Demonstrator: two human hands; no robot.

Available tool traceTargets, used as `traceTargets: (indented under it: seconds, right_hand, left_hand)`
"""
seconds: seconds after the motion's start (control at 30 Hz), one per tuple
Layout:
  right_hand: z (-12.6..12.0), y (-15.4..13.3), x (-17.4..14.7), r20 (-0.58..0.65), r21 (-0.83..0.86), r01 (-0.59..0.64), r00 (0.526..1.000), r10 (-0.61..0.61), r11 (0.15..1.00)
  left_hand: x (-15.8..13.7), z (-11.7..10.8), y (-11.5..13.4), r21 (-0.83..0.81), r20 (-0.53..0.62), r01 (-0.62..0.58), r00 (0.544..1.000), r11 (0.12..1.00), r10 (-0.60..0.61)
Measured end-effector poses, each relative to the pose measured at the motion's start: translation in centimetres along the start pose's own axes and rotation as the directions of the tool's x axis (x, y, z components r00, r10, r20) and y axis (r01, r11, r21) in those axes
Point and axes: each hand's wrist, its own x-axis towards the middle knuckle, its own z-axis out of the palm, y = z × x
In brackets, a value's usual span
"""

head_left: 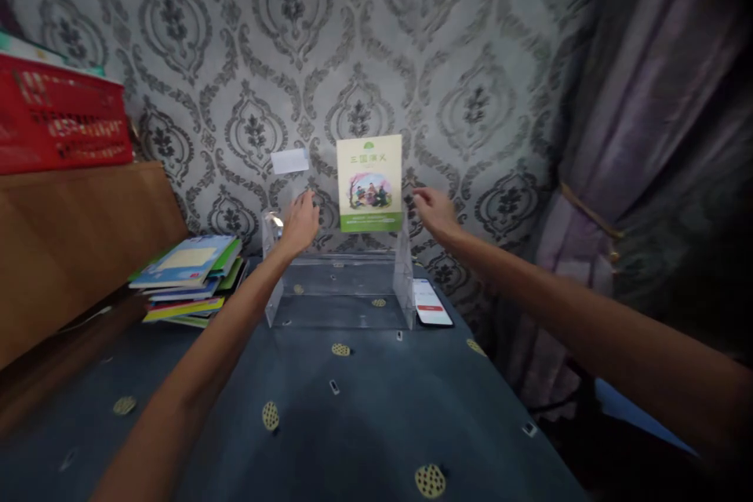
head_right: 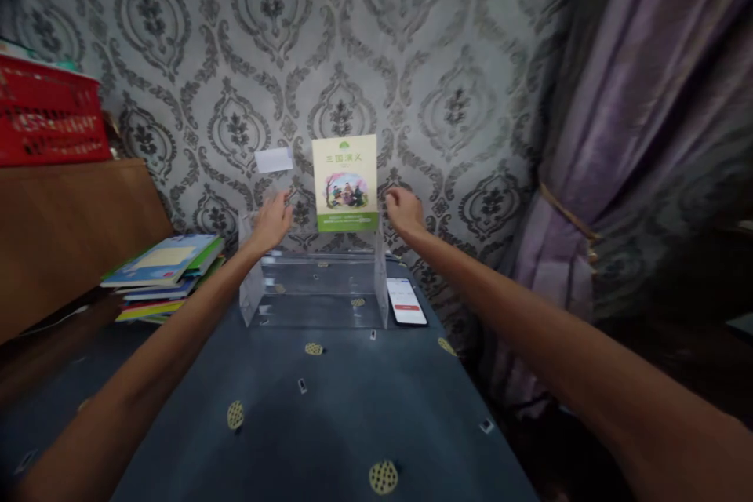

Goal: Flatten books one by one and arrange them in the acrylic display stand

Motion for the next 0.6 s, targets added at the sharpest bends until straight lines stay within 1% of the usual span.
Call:
traceTargets:
  seconds: [0.07,0.1,0.13,0.2,0.23,0.3,0.33,0.43,0.53,0.6]
  right_hand:
    - [-1.3,-0.5,-2.3,-0.007,0.02,-0.014,1.0,0.014,1.0]
    - [-2.0,-1.0,-3.8,-0.02,0.038,0.032,0.999,-0.031,0.999]
    - [-2.7,-1.5,-5.4,-0.026,0.057,0.106,0.994,-0.105,0.993]
    - [-3.8,-2.8,-9.1,-0.014,0.084,0.248,0.969,-0.248,0.965]
    - [-4.2,-3.4,-11.0,0.009,0.1,0.295,0.955,-0.297,0.95]
    - [-4.4,-4.5,-14.6,0.093,0.151,0.335,0.932,-0.351,0.93]
    - [-4.2,-5.0,-16.3,0.142,0.185,0.339,0.92,-0.366,0.923]
    - [-3.0,-6.1,-20.4,0.235,0.269,0.322,0.892,-0.386,0.908]
    - [-1.5,-7.3,-23.6,0.307,0.349,0.277,0.869,-0.388,0.896]
    - [-0.5,-8.2,-25.3,0.363,0.387,0.211,0.86,-0.358,0.898]
  left_hand:
    - [-2.6,-1.0,-2.3,0.094,-0.012,-0.028,1.0,0.995,0.029]
    - [-3.9,-1.6,-3.6,0.141,-0.003,-0.013,1.0,0.99,0.014]
    - [-5.1,-2.2,-5.1,0.182,0.011,0.011,1.0,0.983,-0.013]
    - [-7.0,-3.4,-8.2,0.262,0.04,0.091,0.994,0.961,-0.105]
    - [-7.8,-4.0,-9.8,0.305,0.06,0.138,0.985,0.942,-0.163]
    - [-9.1,-5.3,-12.8,0.389,0.123,0.237,0.944,0.89,-0.305]
    - [-9.5,-6.0,-14.2,0.429,0.159,0.284,0.911,0.858,-0.38]
    - [-10.4,-8.0,-17.9,0.472,0.199,0.344,0.855,0.812,-0.479]
    - [-11.0,-9.8,-20.5,0.496,0.258,0.351,0.814,0.794,-0.521]
    - [-11.5,-10.8,-21.8,0.497,0.308,0.318,0.806,0.807,-0.506]
